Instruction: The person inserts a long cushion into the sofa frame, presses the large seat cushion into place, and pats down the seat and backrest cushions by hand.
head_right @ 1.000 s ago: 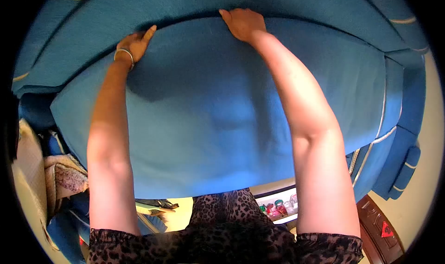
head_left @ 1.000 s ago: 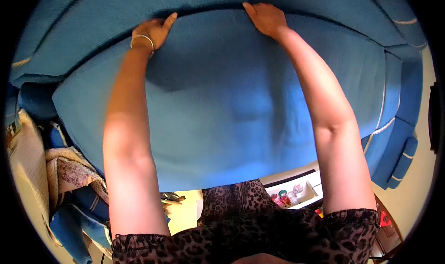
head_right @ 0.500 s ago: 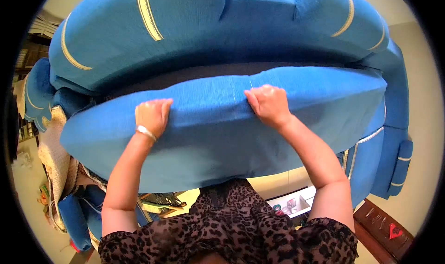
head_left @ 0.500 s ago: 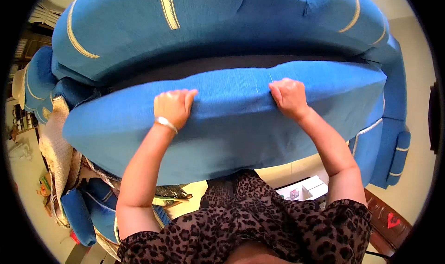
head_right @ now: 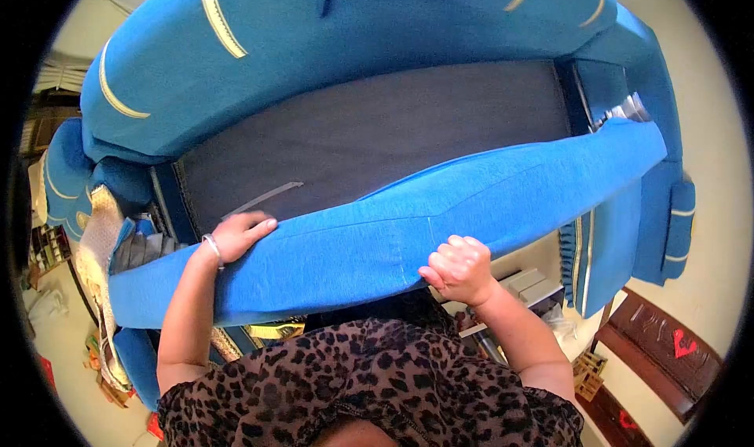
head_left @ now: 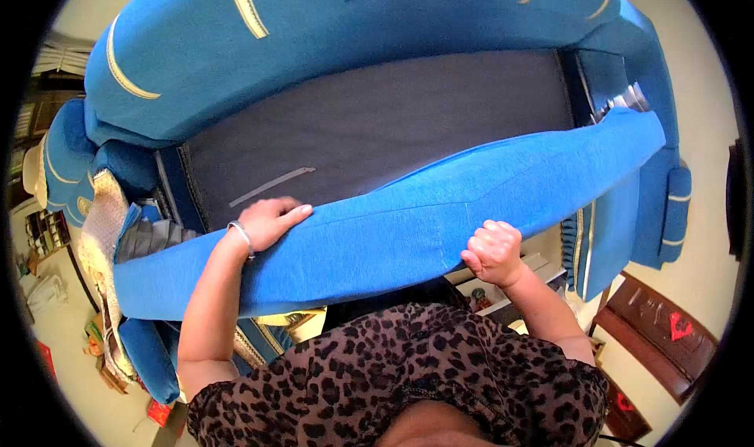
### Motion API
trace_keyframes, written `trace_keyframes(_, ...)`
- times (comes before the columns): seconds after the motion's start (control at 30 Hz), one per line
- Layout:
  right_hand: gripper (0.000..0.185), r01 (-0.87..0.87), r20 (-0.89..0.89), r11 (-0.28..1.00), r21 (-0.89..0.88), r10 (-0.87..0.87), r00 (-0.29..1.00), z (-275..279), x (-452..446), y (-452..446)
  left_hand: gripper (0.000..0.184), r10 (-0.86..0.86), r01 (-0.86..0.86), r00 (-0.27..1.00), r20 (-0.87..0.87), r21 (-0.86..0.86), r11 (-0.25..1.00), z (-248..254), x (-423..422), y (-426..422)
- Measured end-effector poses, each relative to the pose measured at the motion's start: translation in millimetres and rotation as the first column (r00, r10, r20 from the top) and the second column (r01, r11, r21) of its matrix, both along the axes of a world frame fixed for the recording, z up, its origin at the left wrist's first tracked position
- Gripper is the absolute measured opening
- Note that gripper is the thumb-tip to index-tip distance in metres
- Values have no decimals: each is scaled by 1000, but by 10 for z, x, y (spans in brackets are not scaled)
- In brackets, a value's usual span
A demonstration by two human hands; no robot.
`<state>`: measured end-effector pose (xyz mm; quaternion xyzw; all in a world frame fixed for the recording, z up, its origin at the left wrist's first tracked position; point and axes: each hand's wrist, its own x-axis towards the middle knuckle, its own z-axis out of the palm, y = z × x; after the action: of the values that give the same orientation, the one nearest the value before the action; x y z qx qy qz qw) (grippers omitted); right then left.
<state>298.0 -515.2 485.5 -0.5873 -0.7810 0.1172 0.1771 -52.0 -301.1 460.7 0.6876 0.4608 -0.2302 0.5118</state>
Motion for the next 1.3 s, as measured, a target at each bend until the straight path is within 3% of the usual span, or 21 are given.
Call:
trace_keyframes(0.1,46,13,-8,1000,7,-13,1000,-1,-30,-179,63,-163,157,986,26,151,976,106,-10,-200)
trace_keyframes(0.23,45,23,-7,999,33,-22,1000,-7,-29,-240,69,-180,182,982,-65,600,779,393,160,-744)
trace_keyframes(0.5,49,0,-28,998,67,2,1000,-108,-47,-390,72,-139,143,989,-39,405,903,164,101,-810)
trace_keyframes(0.8,51,-86,-144,988,131,105,984,-94,38,-662,61,-43,78,990,-132,273,959,407,217,-1150)
trace_keyframes(0.9,50,-90,-175,979,181,122,977,9,136,-842,58,-54,80,995,-83,352,932,574,244,-1344)
trace_keyframes(1.03,47,-36,-184,953,301,95,978,457,397,-811,48,92,-103,995,46,431,897,1128,505,-1367)
trace_keyframes(1.1,45,12,-188,929,370,62,980,748,573,-797,43,54,-48,999,-1,418,907,1561,711,-1266)
trace_keyframes(1.2,42,95,-195,886,455,-5,981,1027,702,-779,45,-132,-42,963,234,617,786,1922,842,-1188)
trace_keyframes(1.3,40,135,-188,872,470,-51,981,1078,626,-937,41,-97,-24,981,166,605,796,2131,923,-1186)
